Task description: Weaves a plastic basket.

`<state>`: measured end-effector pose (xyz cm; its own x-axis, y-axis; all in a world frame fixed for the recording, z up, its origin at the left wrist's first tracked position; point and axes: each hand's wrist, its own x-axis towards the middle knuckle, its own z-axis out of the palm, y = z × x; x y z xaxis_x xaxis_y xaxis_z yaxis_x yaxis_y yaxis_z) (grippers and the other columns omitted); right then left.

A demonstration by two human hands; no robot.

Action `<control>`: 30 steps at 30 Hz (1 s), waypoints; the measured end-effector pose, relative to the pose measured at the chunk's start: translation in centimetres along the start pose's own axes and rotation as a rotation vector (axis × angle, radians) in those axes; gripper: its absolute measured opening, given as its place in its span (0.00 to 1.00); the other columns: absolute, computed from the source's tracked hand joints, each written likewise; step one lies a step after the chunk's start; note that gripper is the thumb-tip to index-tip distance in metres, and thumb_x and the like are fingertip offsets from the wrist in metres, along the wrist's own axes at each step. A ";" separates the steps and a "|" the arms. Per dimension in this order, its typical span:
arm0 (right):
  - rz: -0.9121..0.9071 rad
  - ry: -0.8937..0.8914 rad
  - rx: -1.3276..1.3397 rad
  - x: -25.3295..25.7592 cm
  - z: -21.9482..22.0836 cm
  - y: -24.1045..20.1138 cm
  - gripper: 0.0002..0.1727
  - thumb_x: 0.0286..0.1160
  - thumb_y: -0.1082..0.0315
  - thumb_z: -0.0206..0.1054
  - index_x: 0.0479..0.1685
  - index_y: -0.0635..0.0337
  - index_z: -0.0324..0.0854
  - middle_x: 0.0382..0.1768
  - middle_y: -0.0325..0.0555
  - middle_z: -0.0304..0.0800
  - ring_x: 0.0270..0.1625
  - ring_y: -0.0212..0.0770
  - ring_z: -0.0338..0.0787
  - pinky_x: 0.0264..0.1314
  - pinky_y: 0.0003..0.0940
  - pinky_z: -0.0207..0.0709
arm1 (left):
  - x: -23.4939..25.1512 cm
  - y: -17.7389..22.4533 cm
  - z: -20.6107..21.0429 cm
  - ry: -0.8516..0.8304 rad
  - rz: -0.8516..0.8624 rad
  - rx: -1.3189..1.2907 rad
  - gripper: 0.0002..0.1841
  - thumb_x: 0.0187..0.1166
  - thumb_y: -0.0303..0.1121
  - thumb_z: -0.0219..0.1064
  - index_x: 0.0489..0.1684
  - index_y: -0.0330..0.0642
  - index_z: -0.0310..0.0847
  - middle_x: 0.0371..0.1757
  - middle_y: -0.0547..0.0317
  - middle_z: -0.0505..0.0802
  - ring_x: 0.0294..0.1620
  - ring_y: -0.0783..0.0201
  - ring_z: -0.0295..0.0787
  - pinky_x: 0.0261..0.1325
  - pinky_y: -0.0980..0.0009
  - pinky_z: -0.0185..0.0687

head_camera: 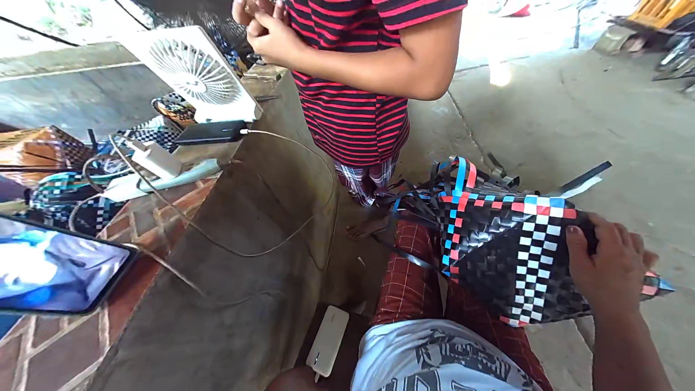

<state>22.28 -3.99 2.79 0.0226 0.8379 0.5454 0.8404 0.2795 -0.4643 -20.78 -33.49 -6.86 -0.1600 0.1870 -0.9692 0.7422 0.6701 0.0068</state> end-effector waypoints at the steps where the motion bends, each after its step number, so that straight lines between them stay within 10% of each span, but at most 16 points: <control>1: 0.002 -0.002 0.003 -0.1 -0.1 0.1 0.35 0.86 0.46 0.48 0.72 0.69 0.78 0.64 0.79 0.82 0.71 0.83 0.76 0.69 0.83 0.55 | 1.8 -1.2 0.4 -0.004 0.014 -0.014 0.31 0.91 0.54 0.56 0.63 0.28 0.82 0.50 0.40 0.92 0.47 0.52 0.87 0.56 0.53 0.78; 8: -0.027 0.011 0.013 -1.1 -1.1 0.6 0.37 0.82 0.44 0.53 0.73 0.72 0.77 0.66 0.80 0.81 0.72 0.82 0.75 0.71 0.79 0.56 | 5.2 -3.3 1.6 -0.001 0.007 -0.113 0.30 0.89 0.58 0.57 0.62 0.34 0.79 0.39 0.49 0.90 0.33 0.59 0.83 0.42 0.59 0.79; 30: -0.069 -0.026 0.014 -1.2 -0.1 0.8 0.45 0.71 0.36 0.60 0.75 0.70 0.74 0.66 0.81 0.80 0.70 0.85 0.75 0.67 0.83 0.56 | 4.5 -3.6 2.0 0.042 0.022 -0.200 0.29 0.91 0.54 0.57 0.70 0.34 0.75 0.42 0.47 0.89 0.36 0.59 0.84 0.46 0.59 0.80</control>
<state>23.02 -4.78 1.86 -0.0496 0.8284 0.5579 0.8315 0.3437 -0.4364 -22.88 -36.50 -11.74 -0.1751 0.2301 -0.9573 0.6024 0.7941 0.0808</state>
